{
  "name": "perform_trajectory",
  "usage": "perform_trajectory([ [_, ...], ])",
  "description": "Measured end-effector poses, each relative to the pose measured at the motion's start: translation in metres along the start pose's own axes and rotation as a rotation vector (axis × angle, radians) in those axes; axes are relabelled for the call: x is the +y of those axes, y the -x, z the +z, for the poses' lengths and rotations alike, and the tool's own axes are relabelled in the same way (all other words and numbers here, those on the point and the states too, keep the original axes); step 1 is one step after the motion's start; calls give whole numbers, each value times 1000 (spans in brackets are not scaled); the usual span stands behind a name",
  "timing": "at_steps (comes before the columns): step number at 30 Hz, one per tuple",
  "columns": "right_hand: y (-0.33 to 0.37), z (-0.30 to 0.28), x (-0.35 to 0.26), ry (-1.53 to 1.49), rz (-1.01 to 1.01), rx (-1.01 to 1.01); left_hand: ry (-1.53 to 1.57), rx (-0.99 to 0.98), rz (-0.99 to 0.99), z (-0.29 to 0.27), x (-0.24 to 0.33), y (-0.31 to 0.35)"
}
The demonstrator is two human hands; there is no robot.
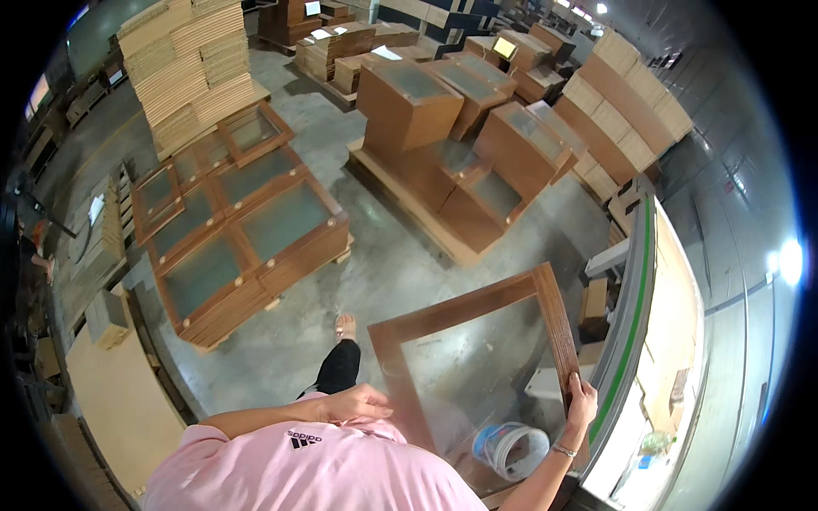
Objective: The person picks up a wooden cabinet door frame from a stack, brings it to a workbench, and sands the inner edges of the frame using a piece of sandpaper before returning it to the stack.
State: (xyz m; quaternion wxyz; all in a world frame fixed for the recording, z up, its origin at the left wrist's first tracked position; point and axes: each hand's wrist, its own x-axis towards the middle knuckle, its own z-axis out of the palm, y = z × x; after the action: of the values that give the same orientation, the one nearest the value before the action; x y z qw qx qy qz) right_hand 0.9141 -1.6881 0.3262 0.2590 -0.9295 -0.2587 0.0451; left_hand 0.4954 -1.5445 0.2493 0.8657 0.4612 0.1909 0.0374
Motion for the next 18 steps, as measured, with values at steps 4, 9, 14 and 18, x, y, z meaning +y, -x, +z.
perform_trajectory([
  [4, -87, 46, -42, -211, -16, -1, 37, -5, -42, -76, 81, -55],
  [9, -162, 88, -125, -440, -61, -44, -40, -31, -50, -166, 149, -112],
  [14, -245, 126, -205, -452, -125, -137, -101, -35, 52, -243, 201, -168],
  [18, -320, 168, -270, -528, -86, -178, -133, 46, 101, -300, 233, -225],
])
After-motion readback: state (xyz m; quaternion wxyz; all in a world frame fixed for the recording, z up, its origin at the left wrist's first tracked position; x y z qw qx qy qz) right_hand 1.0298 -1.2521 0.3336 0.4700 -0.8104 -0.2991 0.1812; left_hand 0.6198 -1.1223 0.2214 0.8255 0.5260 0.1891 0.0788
